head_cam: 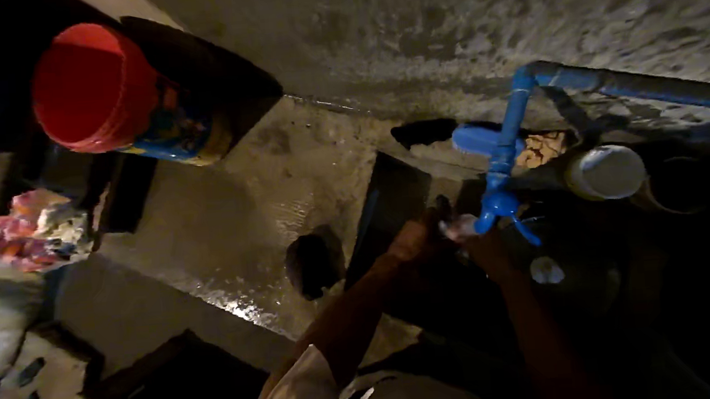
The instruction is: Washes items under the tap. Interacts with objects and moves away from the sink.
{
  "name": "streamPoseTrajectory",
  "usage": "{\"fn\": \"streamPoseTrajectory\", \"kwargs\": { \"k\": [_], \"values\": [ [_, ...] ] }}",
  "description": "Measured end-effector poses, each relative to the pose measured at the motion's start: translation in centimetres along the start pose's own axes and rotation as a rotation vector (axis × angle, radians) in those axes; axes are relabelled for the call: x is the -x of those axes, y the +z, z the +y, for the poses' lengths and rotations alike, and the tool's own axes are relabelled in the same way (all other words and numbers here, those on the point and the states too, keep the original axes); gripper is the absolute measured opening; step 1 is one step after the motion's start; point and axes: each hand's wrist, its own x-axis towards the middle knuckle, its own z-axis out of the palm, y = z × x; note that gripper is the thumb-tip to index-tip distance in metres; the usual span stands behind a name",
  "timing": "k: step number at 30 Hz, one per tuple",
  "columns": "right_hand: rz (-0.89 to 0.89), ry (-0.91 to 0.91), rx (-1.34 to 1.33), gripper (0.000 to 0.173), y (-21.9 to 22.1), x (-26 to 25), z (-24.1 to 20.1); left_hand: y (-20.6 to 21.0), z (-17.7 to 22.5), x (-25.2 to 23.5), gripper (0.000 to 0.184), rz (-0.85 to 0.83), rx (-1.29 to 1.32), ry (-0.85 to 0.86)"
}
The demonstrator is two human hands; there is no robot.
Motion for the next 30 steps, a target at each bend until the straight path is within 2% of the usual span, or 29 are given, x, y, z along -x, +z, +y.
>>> {"fn": "streamPoseTrajectory", "kwargs": {
  "k": [3, 5, 7, 10, 12, 13, 14, 16, 18, 20, 21, 22, 23, 25, 26, 28, 30],
  "values": [
    [0.246, 0.019, -0.133, 0.036, -0.5, -0.9, 5.2, 1.8, 1.1, -0.6, 0.045, -0.007, -0.187, 0.114],
    [0.298, 0.124, -0.321, 0.038, 0.1, -2.1, 8.1, 2.4, 2.2, -0.2, 0.041, -0.037, -0.211, 0.203],
    [0.262, 0.288, -0.443, 0.034, 1.1, -2.2, 8.3, 1.9, 3.2, 0.7, 0.038, 0.016, -0.134, 0.304],
    [0.085, 0.451, -0.431, 0.038, 2.0, -1.8, 7.7, 0.3, 2.8, 2.0, 0.027, 0.1, 0.078, 0.359],
    [0.016, 0.406, -0.617, 0.036, 2.3, -2.6, 7.9, -0.9, 0.9, 2.7, 0.024, 0.084, 0.164, 0.24],
    [0.04, 0.339, -0.792, 0.039, 2.5, -3.4, 8.8, -1.5, -0.5, 2.7, 0.026, 0.082, 0.158, 0.139],
    [0.092, 0.276, -0.853, 0.039, 2.5, -4.0, 9.0, -2.0, -2.1, 2.5, 0.029, 0.097, 0.109, 0.037],
    [0.223, 0.15, -0.631, 0.035, 2.0, -3.6, 7.5, -2.7, -4.8, 1.7, 0.036, 0.086, -0.106, -0.189],
    [0.23, 0.069, -0.186, 0.036, 1.2, -1.9, 4.6, -2.6, -6.8, 1.1, 0.049, 0.026, -0.174, -0.306],
    [0.171, 0.023, 0.089, 0.052, 2.1, -0.4, 2.3, -1.5, -7.2, 1.0, 0.07, 0.018, -0.149, -0.323],
    [0.138, -0.004, 0.164, 0.051, 2.8, 0.2, 1.3, -0.5, -7.4, 0.7, 0.082, 0.032, -0.137, -0.301],
    [0.104, -0.03, 0.2, 0.043, 3.4, 0.8, 0.6, 0.6, -7.8, 0.3, 0.094, 0.058, -0.118, -0.243],
    [0.111, -0.072, 0.184, 0.037, 4.0, 1.3, 0.2, 2.0, -8.5, -0.2, 0.099, 0.1, -0.086, -0.15],
    [0.168, -0.135, 0.057, 0.03, 4.5, 2.7, -0.2, 4.5, -9.6, -1.6, 0.098, 0.221, -0.027, 0.014],
    [0.219, -0.156, -0.02, 0.029, 4.3, 3.2, -0.1, 5.0, -9.0, -1.9, 0.095, 0.247, 0.033, 0.029],
    [0.35, -0.189, -0.091, 0.028, 2.9, 4.4, 0.7, 4.4, -6.4, -1.7, 0.075, 0.197, 0.114, -0.05],
    [0.556, -0.289, -0.038, 0.03, 0.4, 6.0, 1.0, 3.4, -4.0, -1.8, 0.058, 0.082, 0.078, -0.149]
  ]
}}
